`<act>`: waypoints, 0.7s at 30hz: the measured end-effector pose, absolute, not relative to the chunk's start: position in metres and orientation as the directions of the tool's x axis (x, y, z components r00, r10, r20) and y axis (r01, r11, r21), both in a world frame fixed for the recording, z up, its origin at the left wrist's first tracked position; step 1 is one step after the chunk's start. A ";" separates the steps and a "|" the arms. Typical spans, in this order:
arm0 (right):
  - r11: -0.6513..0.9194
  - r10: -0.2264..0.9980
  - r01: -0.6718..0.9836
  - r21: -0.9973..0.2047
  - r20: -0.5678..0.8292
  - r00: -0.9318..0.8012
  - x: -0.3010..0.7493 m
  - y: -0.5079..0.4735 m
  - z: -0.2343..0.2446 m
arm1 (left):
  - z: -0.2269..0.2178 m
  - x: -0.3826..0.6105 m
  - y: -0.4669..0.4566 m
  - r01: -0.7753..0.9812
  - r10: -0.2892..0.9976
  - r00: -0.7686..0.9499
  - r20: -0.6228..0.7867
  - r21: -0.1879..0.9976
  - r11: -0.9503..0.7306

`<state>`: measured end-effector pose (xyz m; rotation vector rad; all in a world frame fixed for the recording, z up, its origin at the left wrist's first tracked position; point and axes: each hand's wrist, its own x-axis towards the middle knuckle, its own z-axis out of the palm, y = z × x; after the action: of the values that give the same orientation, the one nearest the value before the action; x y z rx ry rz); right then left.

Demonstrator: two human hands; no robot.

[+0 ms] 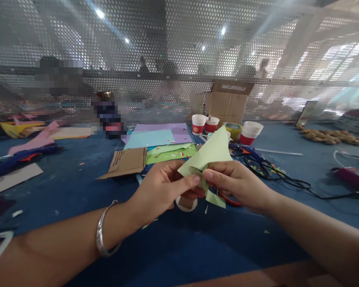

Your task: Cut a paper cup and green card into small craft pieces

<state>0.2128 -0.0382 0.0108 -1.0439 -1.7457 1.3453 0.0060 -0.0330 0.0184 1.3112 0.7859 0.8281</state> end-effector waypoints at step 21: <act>0.191 0.886 0.180 -0.965 0.090 -0.455 0.211 -0.037 0.014 | 0.019 0.003 -0.032 0.088 0.849 0.491 -0.196 0.981 0.175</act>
<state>0.2109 -0.0366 0.0139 -1.0040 -1.7819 1.3072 0.0032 -0.0325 0.0191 1.2987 0.9330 0.6676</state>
